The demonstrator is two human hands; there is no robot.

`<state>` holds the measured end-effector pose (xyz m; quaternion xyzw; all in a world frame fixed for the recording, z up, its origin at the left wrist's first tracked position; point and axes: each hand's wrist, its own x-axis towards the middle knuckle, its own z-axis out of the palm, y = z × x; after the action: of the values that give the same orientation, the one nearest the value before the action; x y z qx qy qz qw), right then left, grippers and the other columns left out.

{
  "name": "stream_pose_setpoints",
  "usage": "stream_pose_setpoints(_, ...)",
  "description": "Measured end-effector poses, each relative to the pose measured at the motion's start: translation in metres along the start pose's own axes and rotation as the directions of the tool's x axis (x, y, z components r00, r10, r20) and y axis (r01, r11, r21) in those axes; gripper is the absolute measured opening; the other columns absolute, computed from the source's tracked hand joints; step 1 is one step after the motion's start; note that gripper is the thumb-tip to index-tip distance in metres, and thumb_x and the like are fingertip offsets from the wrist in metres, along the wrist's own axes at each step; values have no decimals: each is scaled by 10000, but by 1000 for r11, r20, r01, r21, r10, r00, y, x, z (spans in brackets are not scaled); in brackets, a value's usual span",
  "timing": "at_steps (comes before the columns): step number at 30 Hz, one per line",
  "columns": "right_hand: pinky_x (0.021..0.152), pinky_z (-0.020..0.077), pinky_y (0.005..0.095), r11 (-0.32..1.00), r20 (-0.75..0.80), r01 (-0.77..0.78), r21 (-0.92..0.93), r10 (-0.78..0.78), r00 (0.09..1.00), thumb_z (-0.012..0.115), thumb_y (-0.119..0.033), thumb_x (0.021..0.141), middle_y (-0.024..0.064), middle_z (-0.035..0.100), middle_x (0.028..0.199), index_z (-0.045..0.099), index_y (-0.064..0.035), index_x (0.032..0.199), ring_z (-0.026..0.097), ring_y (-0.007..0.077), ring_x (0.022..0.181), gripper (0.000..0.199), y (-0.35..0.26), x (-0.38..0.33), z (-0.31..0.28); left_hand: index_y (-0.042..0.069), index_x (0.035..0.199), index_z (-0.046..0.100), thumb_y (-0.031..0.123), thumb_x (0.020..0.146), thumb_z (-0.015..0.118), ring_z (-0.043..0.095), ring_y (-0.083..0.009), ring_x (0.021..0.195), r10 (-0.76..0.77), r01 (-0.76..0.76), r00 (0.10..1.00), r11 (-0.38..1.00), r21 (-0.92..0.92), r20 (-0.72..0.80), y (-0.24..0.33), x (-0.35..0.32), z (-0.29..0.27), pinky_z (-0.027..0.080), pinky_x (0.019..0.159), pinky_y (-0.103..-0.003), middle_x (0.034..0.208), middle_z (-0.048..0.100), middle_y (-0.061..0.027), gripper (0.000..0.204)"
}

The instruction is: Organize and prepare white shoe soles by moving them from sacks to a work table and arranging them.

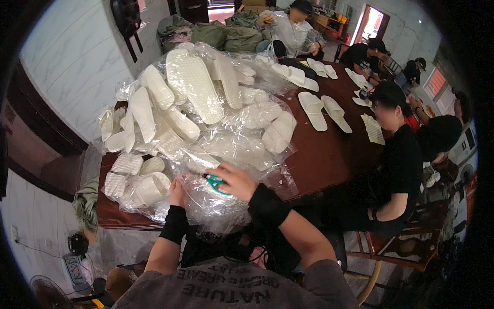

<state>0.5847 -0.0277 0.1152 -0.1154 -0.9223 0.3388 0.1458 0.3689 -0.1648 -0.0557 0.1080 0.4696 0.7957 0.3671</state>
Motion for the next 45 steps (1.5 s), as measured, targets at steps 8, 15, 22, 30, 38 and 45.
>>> stream_pose_setpoints(8, 771, 447, 225, 973, -810, -220, 67, 182, 557, 619, -35, 845, 37, 525, 1015, 544, -44, 1232, 541, 100, 926, 394, 104, -64, -117, -26, 1162, 490, 216, 987, 386, 647, -287, 914, -15, 15, 1000, 999, -39, 11, -5, 0, 0, 547, 744, -374, 1098, 618, -235, 317)
stream_pose_setpoints(15, 830, 468, 412, 698, -687, -672, -248, 362, 630, 580, -179, 866, 185, 541, 1089, 591, -54, 1146, 573, 355, 964, 307, 279, -115, -103, -2, 1224, 459, 262, 973, 458, 620, -321, 995, -49, 48, 999, 994, -98, -5, 5, -4, 19, 513, 840, -393, 1142, 591, -228, 365)
stream_pose_setpoints(22, 885, 430, 393, 787, -669, -587, -188, 336, 663, 472, -256, 920, 147, 614, 1042, 646, -33, 979, 565, 315, 1002, 289, 197, -92, -123, 4, 1356, 361, 244, 964, 484, 530, -227, 1142, -65, 70, 997, 981, 179, -35, 52, -38, 26, 429, 952, -339, 1252, 534, -150, 476)
stream_pose_setpoints(30, 956, 377, 355, 983, -450, -182, 9, 166, 877, 569, -221, 890, 165, 547, 1191, 508, -16, 1253, 503, 303, 1117, 421, 57, -65, -74, -89, 1261, 464, 409, 1007, 287, 551, -237, 1106, 283, -227, 952, 906, 358, -113, 70, -103, 43, 411, 951, -327, 1231, 556, -171, 586)
stream_pose_setpoints(38, 980, 357, 379, 932, -386, -315, -177, 229, 893, 631, -183, 840, 166, 522, 1231, 449, -54, 1314, 447, 316, 1180, 524, 58, -72, -52, -33, 1263, 472, 439, 991, 320, 583, -254, 1060, 34, -15, 990, 991, 134, -137, 107, -116, 71, 448, 900, -372, 1165, 597, -147, 565)
stream_pose_setpoints(45, 939, 378, 386, 977, -581, -210, 44, 196, 790, 648, -150, 811, 164, 536, 1181, 464, -69, 1292, 488, 316, 1095, 521, 82, -69, -25, -14, 1132, 528, 156, 935, 516, 635, -273, 996, -1, 9, 999, 975, 222, -38, 80, -112, 73, 517, 828, -339, 1103, 623, -151, 260)
